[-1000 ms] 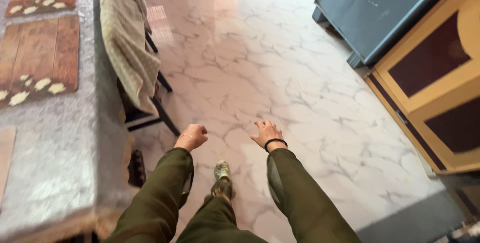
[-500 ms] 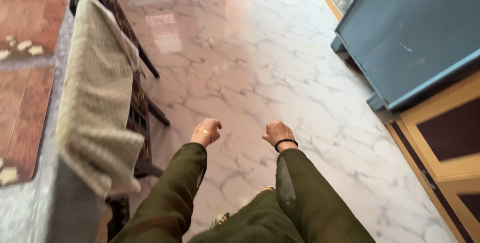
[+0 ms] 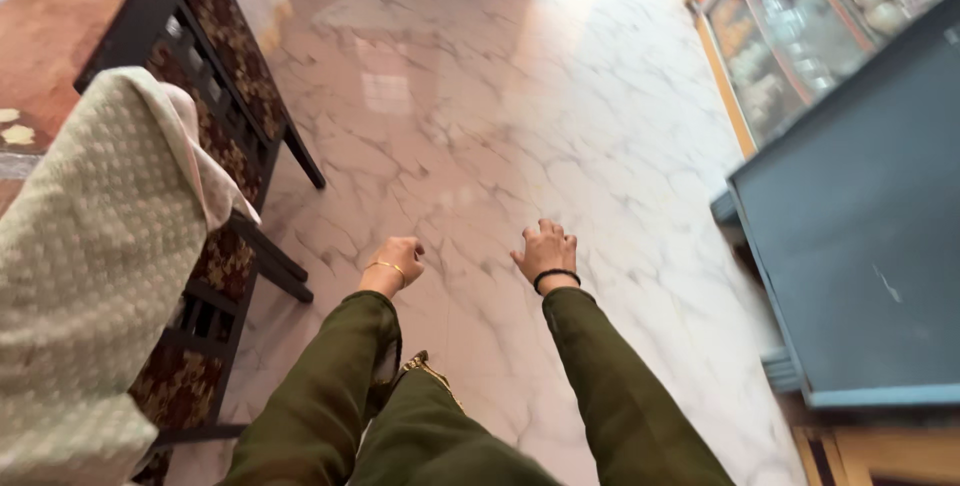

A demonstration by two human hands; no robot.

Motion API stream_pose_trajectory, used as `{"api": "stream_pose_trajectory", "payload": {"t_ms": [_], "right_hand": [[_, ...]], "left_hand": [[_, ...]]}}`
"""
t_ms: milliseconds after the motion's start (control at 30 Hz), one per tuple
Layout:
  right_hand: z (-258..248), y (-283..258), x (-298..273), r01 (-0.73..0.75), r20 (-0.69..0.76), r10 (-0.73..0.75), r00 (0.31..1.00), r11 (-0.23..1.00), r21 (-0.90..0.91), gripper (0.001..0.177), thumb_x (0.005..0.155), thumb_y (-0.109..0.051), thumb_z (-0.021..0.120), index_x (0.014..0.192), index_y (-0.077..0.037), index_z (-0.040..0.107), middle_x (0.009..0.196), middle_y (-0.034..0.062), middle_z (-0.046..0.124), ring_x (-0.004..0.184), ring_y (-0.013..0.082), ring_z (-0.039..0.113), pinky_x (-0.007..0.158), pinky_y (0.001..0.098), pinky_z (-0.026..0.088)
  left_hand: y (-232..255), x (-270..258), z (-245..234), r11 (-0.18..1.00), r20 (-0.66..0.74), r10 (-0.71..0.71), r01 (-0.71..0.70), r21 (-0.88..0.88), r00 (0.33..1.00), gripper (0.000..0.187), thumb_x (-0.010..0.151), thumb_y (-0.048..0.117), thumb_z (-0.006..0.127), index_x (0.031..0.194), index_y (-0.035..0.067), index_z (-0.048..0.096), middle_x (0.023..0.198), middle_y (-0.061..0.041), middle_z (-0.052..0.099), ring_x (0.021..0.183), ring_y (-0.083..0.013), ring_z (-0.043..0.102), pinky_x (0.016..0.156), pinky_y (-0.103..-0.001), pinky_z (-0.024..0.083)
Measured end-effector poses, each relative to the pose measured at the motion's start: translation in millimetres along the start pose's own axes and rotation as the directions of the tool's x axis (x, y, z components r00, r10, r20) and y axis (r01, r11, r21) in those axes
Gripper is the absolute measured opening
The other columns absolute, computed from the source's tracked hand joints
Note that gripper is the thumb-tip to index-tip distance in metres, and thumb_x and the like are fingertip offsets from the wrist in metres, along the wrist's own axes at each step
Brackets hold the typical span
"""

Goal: The person arranges chairs around a dining table, places a folded cloth on the back of one chair, and brings a tray of glasses and condiments from a bed to the table.

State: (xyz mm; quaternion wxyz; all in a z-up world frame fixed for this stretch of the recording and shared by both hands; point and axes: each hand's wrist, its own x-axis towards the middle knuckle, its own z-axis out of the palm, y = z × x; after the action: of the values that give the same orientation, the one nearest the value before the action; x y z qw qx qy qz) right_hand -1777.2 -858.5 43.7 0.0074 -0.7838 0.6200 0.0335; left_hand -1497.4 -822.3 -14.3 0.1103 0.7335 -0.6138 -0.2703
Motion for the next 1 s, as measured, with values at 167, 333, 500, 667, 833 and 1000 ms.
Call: {"api": "stream_pose_trajectory", "payload": {"t_ms": [167, 333, 500, 667, 833, 1000], "right_hand": [[-20, -14, 134, 0.045, -0.065, -0.043, 0.997, 0.999, 0.028, 0.044, 0.087, -0.05, 0.072, 0.118, -0.019, 0.072, 0.134, 0.0066, 0.058, 0.128, 0.028, 0.052, 0.103, 0.0519, 0.042], [-23, -37, 268, 0.071, -0.031, -0.071, 0.997, 0.997, -0.011, 0.045, 0.087, -0.053, 0.071, 0.12, -0.021, 0.073, 0.138, 0.0062, 0.057, 0.131, 0.0273, 0.051, 0.105, 0.0526, 0.04], [-59, -74, 413, 0.029, 0.004, -0.029, 1.0, 0.997, 0.067, 0.044, 0.087, -0.051, 0.072, 0.119, -0.021, 0.073, 0.135, 0.005, 0.059, 0.132, 0.0253, 0.052, 0.107, 0.0499, 0.042], [-81, -123, 552, 0.154, -0.145, -0.134, 0.98, 0.979, 0.136, 0.046, 0.089, -0.052, 0.071, 0.118, -0.017, 0.074, 0.139, 0.0074, 0.059, 0.13, 0.0291, 0.054, 0.105, 0.0528, 0.043], [-85, -180, 686, 0.266, -0.088, -0.256, 0.963, 0.954, 0.14, 0.045, 0.088, -0.05, 0.071, 0.12, -0.019, 0.072, 0.138, 0.0079, 0.057, 0.13, 0.0294, 0.052, 0.106, 0.0531, 0.041], [-86, -225, 834, 0.408, -0.124, -0.39, 0.912, 0.89, 0.202, 0.039, 0.09, -0.044, 0.069, 0.118, -0.019, 0.073, 0.136, 0.005, 0.059, 0.131, 0.027, 0.053, 0.108, 0.0484, 0.041]], "left_hand": [[6, 111, -44, 0.994, -0.057, -0.069, 0.064, -0.087, 0.996, 0.038, 0.083, 0.014, 0.066, 0.12, 0.016, 0.072, 0.115, -0.008, 0.076, 0.108, -0.03, 0.071, 0.095, -0.041, 0.057], [-28, 233, -93, 0.995, -0.136, -0.093, 0.088, -0.041, 0.986, 0.039, 0.084, 0.017, 0.068, 0.123, 0.016, 0.071, 0.128, -0.008, 0.069, 0.123, -0.0274, 0.063, 0.104, -0.039, 0.052], [-43, 348, -188, 0.973, -0.161, -0.222, 0.207, -0.105, 0.962, 0.055, 0.085, 0.01, 0.063, 0.139, 0.02, 0.06, 0.139, -0.007, 0.063, 0.128, -0.0296, 0.06, 0.103, -0.044, 0.052], [-60, 449, -264, 0.979, -0.307, -0.169, 0.124, -0.163, 0.937, 0.078, 0.084, 0.016, 0.069, 0.154, 0.016, 0.036, 0.144, -0.014, 0.055, 0.13, -0.0346, 0.055, 0.106, -0.045, 0.047], [-85, 547, -300, 0.964, -0.33, -0.264, 0.239, -0.117, 0.906, 0.082, 0.082, 0.019, 0.069, 0.156, 0.016, 0.035, 0.143, -0.014, 0.058, 0.131, -0.0331, 0.056, 0.112, -0.044, 0.044], [-118, 658, -334, 0.905, -0.49, -0.415, 0.403, -0.135, 0.767, 0.062, 0.082, 0.016, 0.065, 0.141, 0.013, 0.048, 0.134, -0.011, 0.063, 0.128, -0.033, 0.057, 0.104, -0.051, 0.046]]}}
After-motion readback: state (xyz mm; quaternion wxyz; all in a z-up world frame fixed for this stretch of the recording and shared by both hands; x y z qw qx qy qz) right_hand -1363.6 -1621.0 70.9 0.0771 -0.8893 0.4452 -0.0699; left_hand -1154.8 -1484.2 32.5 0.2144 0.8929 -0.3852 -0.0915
